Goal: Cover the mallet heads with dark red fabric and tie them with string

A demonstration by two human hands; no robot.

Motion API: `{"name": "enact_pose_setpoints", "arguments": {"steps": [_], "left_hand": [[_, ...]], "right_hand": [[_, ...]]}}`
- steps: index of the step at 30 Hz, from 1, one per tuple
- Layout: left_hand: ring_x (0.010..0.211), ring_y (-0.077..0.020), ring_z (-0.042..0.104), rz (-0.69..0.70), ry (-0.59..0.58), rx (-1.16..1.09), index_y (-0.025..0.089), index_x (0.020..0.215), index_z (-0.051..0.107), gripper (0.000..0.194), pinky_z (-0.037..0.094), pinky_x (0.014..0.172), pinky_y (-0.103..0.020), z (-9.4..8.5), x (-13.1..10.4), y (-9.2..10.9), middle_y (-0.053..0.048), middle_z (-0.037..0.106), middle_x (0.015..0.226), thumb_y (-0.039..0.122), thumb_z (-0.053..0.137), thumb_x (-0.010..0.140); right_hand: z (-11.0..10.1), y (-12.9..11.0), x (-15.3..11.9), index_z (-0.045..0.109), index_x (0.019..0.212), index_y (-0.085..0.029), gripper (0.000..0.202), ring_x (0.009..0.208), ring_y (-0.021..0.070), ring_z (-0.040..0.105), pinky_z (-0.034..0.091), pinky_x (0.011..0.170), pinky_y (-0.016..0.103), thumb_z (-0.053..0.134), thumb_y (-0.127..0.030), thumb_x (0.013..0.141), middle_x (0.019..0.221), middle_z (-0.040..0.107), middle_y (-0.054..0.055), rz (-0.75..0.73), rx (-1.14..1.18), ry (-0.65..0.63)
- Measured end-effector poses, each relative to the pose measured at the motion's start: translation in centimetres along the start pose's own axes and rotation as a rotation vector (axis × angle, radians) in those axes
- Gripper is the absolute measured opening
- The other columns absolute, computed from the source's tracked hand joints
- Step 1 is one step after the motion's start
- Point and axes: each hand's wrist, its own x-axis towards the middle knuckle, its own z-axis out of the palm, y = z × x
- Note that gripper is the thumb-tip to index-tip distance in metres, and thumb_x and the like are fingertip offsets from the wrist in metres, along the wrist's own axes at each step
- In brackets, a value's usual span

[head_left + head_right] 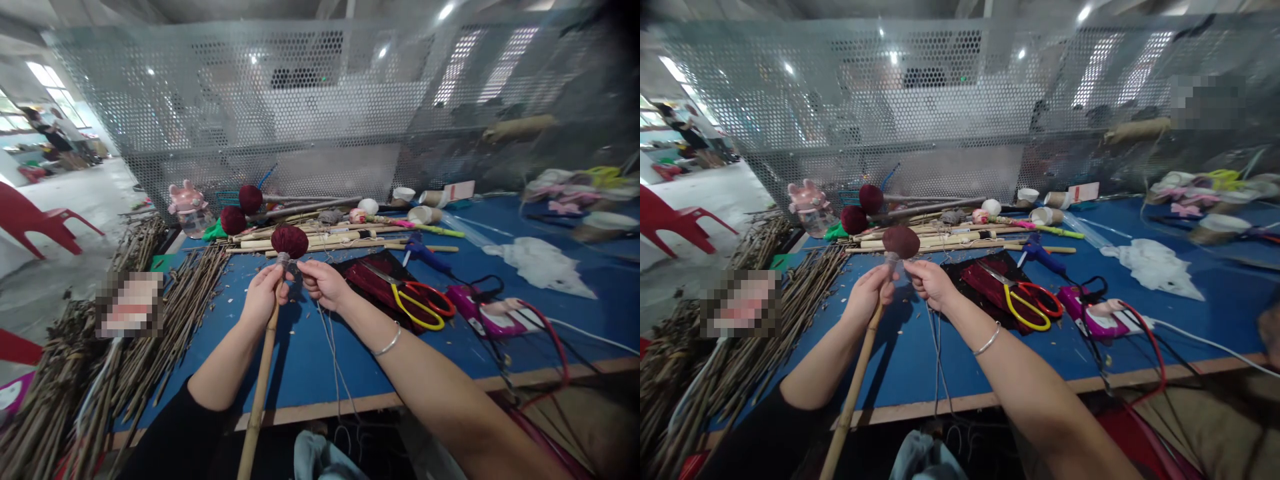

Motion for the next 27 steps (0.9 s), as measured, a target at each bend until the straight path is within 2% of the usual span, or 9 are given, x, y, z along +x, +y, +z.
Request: {"name": "enact_pose_setpoints", "arguments": {"steps": [5,9,12,15,17,19,21,23,27], "left_hand": [[0.031,-0.0029,0.036,0.015,-0.026,-0.034,0.013,0.076,0.053,0.03,0.027,0.032,-0.015,-0.2,-0.1,-0.3,0.005,0.05,0.046,0.041,0.063,0.07],[0.033,-0.0038,0.04,0.001,-0.11,-0.046,0.012,0.077,0.055,0.029,0.027,0.032,-0.015,-0.5,-0.1,-0.6,0.002,0.054,0.05,0.041,0.059,0.074],[0.035,-0.0052,0.042,-0.109,-0.201,-0.024,0.011,0.078,0.057,0.029,0.029,0.032,-0.014,-0.6,-0.2,-0.4,0.001,0.052,0.049,0.041,0.055,0.077],[0.043,-0.0053,0.047,-0.236,-0.211,-0.134,0.012,0.084,0.057,0.023,0.035,0.035,-0.013,-0.5,-0.3,-0.1,-0.002,0.056,0.061,0.034,0.055,0.079],[0.046,-0.0045,0.047,-0.352,-0.213,-0.25,0.013,0.087,0.058,0.022,0.037,0.037,-0.012,-0.4,-0.3,-0.1,-0.002,0.055,0.067,0.033,0.052,0.081],[0.044,-0.0035,0.043,-0.467,-0.232,-0.32,0.012,0.086,0.058,0.024,0.036,0.036,-0.011,-0.3,-0.3,-0.2,-0.002,0.051,0.065,0.034,0.048,0.084],[0.041,-0.0032,0.041,-0.518,-0.199,-0.278,0.012,0.083,0.057,0.028,0.034,0.034,-0.012,-0.1,-0.2,-0.6,-0.001,0.049,0.062,0.037,0.043,0.086],[0.04,-0.0043,0.043,-0.457,-0.093,-0.129,0.012,0.082,0.054,0.031,0.034,0.033,-0.014,0.2,-0.2,-1.2,-0.001,0.05,0.062,0.041,0.042,0.085],[0.042,-0.0073,0.047,-0.091,0.095,0.158,0.019,0.097,0.045,0.038,0.036,0.032,-0.017,0.6,-0.3,-2.3,0.004,0.051,0.064,0.044,0.06,0.073]], "right_hand": [[0.2,0.0,0.0,0.038,0.063,-0.018,0.034,0.034,0.0017,0.011,0.004,0.033,0.016,0.065,-0.039,0.068,0.041,0.022,-0.012,0.047,0.016,-0.027],[-0.3,-0.1,0.3,0.04,0.061,-0.018,0.032,0.034,0.0015,0.009,0.003,0.033,0.016,0.065,-0.037,0.066,0.04,0.021,-0.012,0.103,0.052,-0.06],[-0.7,0.0,0.5,0.039,0.057,-0.017,0.033,0.034,0.0008,0.012,0.003,0.033,0.017,0.069,-0.031,0.061,0.04,0.025,-0.012,0.031,0.042,0.014],[-0.8,0.2,0.7,0.048,0.063,-0.015,0.026,0.036,0.0012,0.025,0.006,0.034,0.017,0.07,-0.027,0.058,0.048,0.044,-0.007,-0.098,0.042,0.092],[-0.7,0.3,0.7,0.051,0.065,-0.014,0.024,0.039,0.0024,0.032,0.008,0.035,0.017,0.069,-0.028,0.058,0.055,0.052,-0.003,-0.108,0.073,0.07],[-0.5,0.4,0.8,0.048,0.06,-0.015,0.024,0.038,0.0026,0.031,0.008,0.035,0.017,0.068,-0.028,0.058,0.052,0.051,-0.003,-0.075,0.099,0.048],[-0.2,0.7,0.9,0.041,0.054,-0.016,0.029,0.036,0.002,0.027,0.008,0.035,0.018,0.068,-0.027,0.056,0.048,0.048,-0.005,-0.064,0.118,0.088],[0.0,1.1,1.2,0.033,0.051,-0.018,0.036,0.035,0.0017,0.023,0.007,0.035,0.018,0.068,-0.025,0.052,0.046,0.046,-0.006,-0.084,0.123,0.171],[0.4,1.8,1.7,0.03,0.05,-0.02,0.036,0.035,0.003,0.018,0.007,0.035,0.019,0.065,-0.028,0.055,0.039,0.031,-0.01,-0.112,0.027,0.266]]}}
